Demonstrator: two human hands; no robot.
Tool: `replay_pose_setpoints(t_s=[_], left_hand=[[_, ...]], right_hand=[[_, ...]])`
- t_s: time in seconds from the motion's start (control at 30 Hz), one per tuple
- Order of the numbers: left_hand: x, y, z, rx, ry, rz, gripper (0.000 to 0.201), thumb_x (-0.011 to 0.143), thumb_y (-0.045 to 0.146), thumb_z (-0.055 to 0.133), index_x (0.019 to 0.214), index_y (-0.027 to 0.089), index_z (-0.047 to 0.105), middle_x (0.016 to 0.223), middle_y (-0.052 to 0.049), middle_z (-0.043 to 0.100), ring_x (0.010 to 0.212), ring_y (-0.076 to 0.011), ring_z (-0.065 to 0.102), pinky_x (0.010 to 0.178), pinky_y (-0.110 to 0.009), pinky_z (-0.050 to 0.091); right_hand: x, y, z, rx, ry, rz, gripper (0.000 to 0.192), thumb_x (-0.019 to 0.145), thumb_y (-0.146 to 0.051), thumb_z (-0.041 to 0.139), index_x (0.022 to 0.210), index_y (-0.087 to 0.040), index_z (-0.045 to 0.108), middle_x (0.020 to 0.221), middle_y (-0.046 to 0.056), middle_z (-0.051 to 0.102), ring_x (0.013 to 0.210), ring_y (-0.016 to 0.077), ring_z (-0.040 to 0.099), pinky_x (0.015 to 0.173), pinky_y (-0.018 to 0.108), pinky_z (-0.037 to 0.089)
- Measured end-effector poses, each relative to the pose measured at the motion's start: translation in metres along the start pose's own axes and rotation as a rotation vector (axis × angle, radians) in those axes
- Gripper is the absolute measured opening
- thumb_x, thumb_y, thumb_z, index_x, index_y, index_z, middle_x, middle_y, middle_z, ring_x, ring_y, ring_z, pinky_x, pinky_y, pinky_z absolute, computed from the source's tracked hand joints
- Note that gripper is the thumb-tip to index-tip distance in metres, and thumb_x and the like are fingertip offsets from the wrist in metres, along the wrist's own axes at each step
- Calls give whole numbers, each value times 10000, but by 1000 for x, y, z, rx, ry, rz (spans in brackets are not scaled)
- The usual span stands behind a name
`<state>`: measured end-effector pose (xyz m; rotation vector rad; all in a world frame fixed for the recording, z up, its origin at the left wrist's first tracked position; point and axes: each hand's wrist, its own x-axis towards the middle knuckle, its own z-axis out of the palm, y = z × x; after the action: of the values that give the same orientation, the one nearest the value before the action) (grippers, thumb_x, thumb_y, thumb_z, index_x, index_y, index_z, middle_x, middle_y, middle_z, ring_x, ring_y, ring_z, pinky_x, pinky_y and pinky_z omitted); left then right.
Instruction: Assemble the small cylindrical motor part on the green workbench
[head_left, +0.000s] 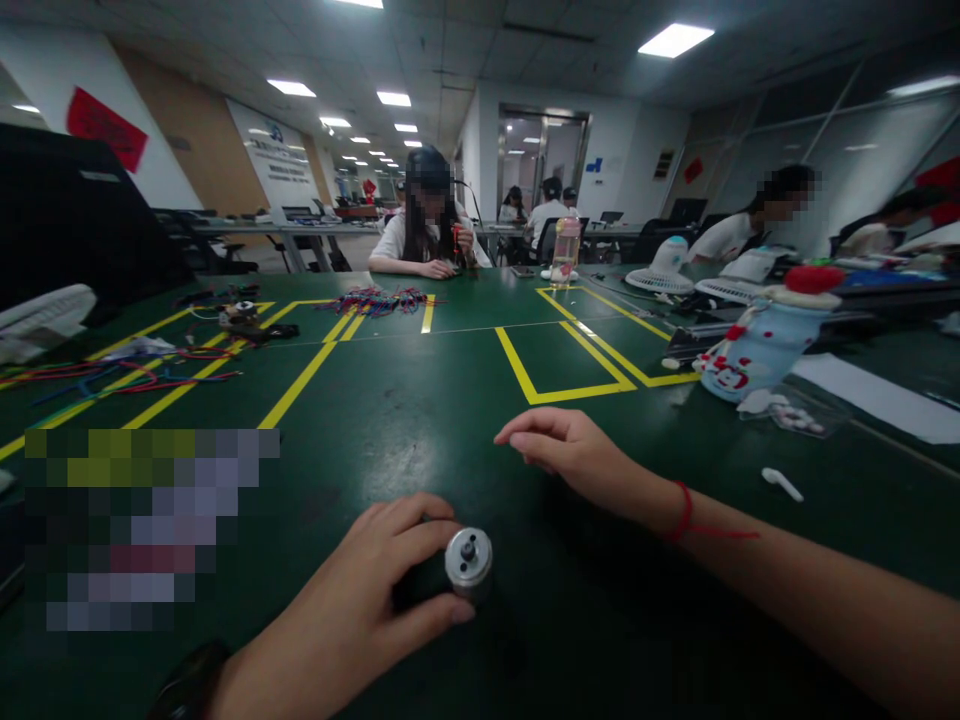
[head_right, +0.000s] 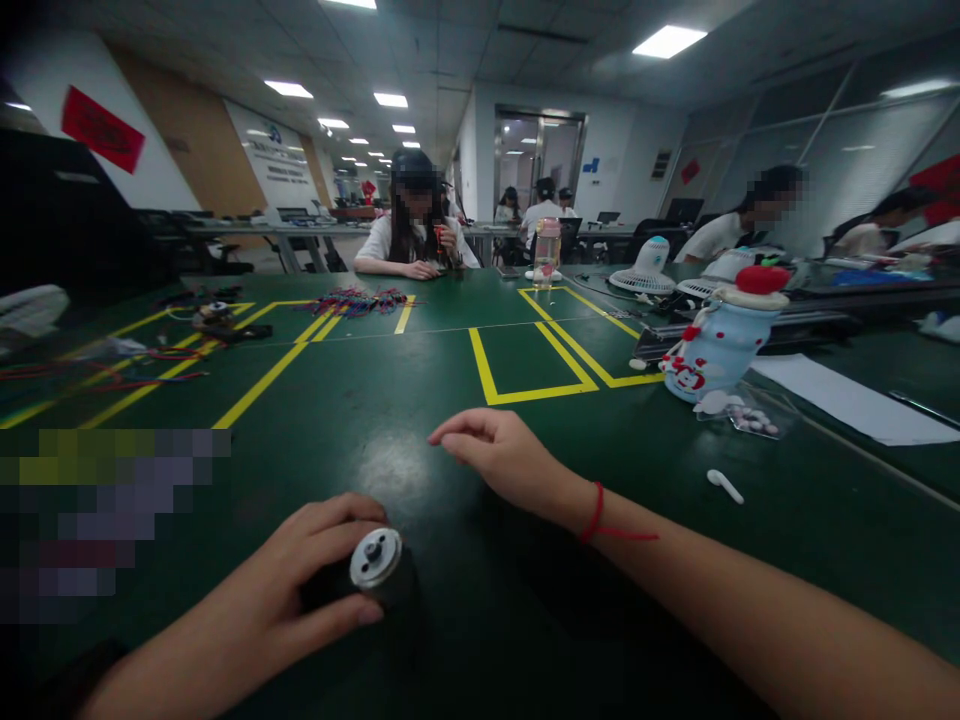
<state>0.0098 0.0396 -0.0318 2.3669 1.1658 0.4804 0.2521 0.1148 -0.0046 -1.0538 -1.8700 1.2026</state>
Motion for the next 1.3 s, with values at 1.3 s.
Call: replay_pose_setpoints(t_s=[1.3], left_hand=[[-33, 17, 39, -1, -5, 10, 217, 895, 382, 641, 1089, 295, 597, 1173, -17, 562, 1068, -246, 537, 918, -387, 442]], right_hand=[[-76, 29, 20, -526, -416, -364, 146, 771, -336, 755, 879, -238, 762, 981, 20, 587, 922, 163, 540, 866, 337, 395]])
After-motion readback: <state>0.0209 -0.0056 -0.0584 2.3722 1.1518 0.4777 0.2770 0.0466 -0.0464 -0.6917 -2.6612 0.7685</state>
